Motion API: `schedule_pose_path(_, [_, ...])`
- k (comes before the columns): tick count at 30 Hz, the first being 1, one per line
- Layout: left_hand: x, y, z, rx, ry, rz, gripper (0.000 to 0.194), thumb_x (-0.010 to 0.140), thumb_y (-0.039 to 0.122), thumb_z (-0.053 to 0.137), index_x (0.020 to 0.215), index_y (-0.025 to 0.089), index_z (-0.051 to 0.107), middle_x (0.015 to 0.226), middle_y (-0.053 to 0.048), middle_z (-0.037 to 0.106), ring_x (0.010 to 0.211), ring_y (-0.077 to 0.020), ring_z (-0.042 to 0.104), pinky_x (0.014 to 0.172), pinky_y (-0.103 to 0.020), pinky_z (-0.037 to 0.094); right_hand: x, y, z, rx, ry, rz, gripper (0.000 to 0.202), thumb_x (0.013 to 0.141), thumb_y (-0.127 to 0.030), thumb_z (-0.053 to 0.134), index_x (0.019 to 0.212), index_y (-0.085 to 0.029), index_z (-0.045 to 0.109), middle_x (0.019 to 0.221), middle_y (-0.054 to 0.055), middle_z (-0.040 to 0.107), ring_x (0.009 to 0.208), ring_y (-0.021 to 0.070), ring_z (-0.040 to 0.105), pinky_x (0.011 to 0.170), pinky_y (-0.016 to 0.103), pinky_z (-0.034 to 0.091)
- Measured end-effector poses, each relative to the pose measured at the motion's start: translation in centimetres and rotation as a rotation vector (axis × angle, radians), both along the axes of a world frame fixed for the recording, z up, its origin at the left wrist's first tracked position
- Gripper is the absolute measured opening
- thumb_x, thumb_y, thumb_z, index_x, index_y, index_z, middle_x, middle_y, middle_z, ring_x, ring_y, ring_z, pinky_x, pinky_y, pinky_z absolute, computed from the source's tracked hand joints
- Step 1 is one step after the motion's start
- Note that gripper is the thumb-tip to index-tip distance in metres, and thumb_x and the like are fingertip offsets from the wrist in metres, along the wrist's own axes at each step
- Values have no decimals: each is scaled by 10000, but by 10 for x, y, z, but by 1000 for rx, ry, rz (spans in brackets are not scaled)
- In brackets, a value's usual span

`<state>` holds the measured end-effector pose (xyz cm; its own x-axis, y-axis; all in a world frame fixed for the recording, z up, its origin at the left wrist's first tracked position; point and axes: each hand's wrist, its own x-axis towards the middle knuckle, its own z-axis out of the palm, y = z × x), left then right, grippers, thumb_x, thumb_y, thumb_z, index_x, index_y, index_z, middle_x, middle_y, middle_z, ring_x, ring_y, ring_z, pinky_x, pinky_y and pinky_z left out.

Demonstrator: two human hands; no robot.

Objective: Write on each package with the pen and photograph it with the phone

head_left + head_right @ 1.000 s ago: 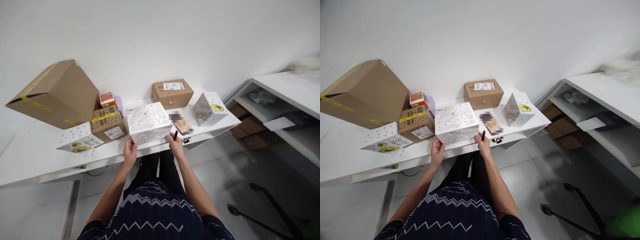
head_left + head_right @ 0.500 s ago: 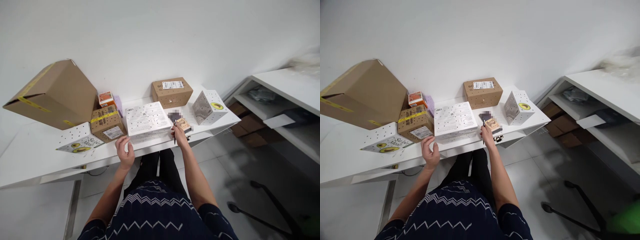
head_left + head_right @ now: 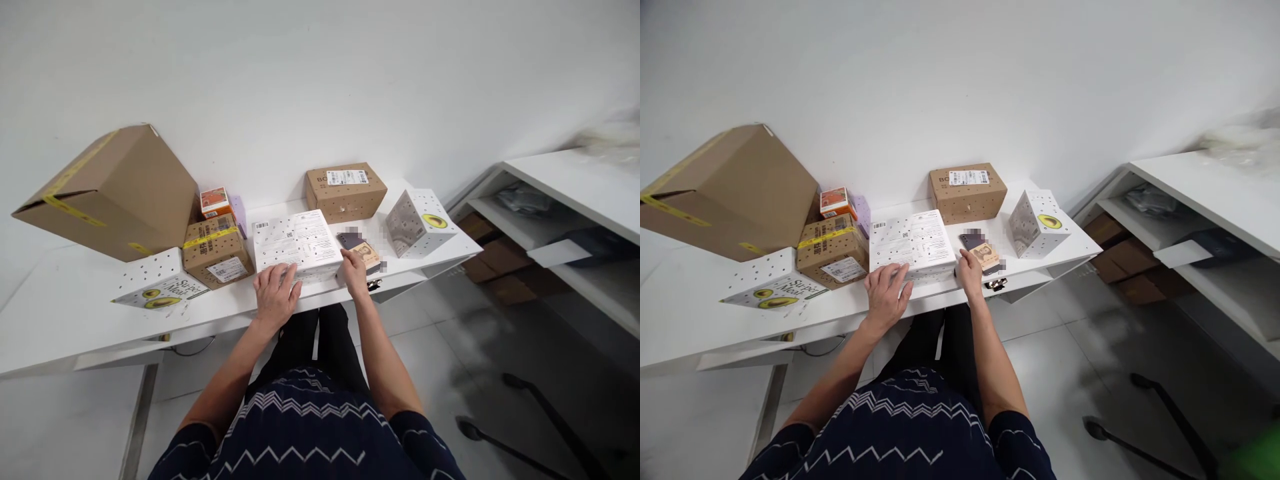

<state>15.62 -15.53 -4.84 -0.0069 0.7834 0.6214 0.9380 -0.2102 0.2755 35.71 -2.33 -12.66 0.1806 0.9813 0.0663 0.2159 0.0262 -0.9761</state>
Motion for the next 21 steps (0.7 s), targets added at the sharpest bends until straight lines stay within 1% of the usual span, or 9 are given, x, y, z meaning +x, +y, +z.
schedule_pose_path(4, [4, 4, 1, 1, -31, 44, 344, 921, 426, 568, 1213, 282, 681, 1144, -89, 688, 1085, -294, 521, 959, -447, 284, 4, -12, 0, -41, 133, -87, 461, 761, -430, 518, 1071, -152, 716, 1118, 105, 708, 1058, 251, 617, 926, 415, 490])
schedule_pose_path(7, [6, 7, 2, 5, 2, 71, 326, 933, 430, 553, 1192, 276, 678, 1129, -88, 683, 1084, -293, 511, 950, -448, 270, 3, -17, 10, -41, 219, -106, 436, 746, -447, 548, 1027, -156, 711, 1066, 87, 704, 962, 221, 629, 862, 386, 506])
schedule_pose_path(11, [6, 7, 3, -15, 4, 70, 332, 942, 439, 539, 1190, 262, 670, 1133, -97, 666, 1091, -298, 505, 949, -446, 259, -2, -22, 28, -39, 287, -89, 396, 748, -458, 580, 985, -169, 712, 996, 66, 693, 885, 197, 631, 791, 344, 510])
schedule_pose_path(14, [6, 5, 7, -32, 5, 57, 338, 936, 443, 545, 1204, 276, 665, 1143, -95, 663, 1091, -301, 501, 944, -448, 263, -2, -25, 33, -26, 293, -58, 384, 770, -466, 576, 983, -176, 711, 977, 55, 687, 872, 189, 628, 762, 323, 505])
schedule_pose_path(16, [6, 4, 10, -27, 26, 51, 335, 932, 436, 552, 1207, 284, 666, 1141, -90, 671, 1079, -298, 502, 930, -444, 275, 3, -25, 30, -14, 254, -76, 395, 785, -471, 566, 1004, -174, 705, 964, 53, 686, 870, 192, 621, 764, 325, 501])
schedule_pose_path(18, [6, 3, 12, -15, 25, 46, 329, 925, 432, 562, 1199, 289, 675, 1123, -84, 681, 1061, -292, 509, 915, -440, 286, 14, -24, 23, 19, 161, -143, 405, 809, -465, 540, 1037, -169, 697, 996, 69, 686, 891, 204, 612, 788, 341, 498])
schedule_pose_path(19, [6, 4, 11, -5, 15, 46, 324, 921, 430, 567, 1192, 291, 681, 1112, -81, 686, 1054, -290, 514, 912, -440, 289, 20, -23, 20, 44, 87, -185, 403, 824, -449, 521, 1052, -164, 693, 1027, 87, 682, 905, 212, 608, 809, 353, 495])
schedule_pose_path(21, [6, 6, 8, 26, -13, 52, 310, 915, 426, 576, 1168, 294, 698, 1087, -80, 695, 1041, -287, 525, 907, -444, 290, 34, -19, 14, 88, -134, -250, 390, 850, -390, 481, 1072, -148, 692, 1094, 138, 657, 956, 240, 594, 873, 388, 478])
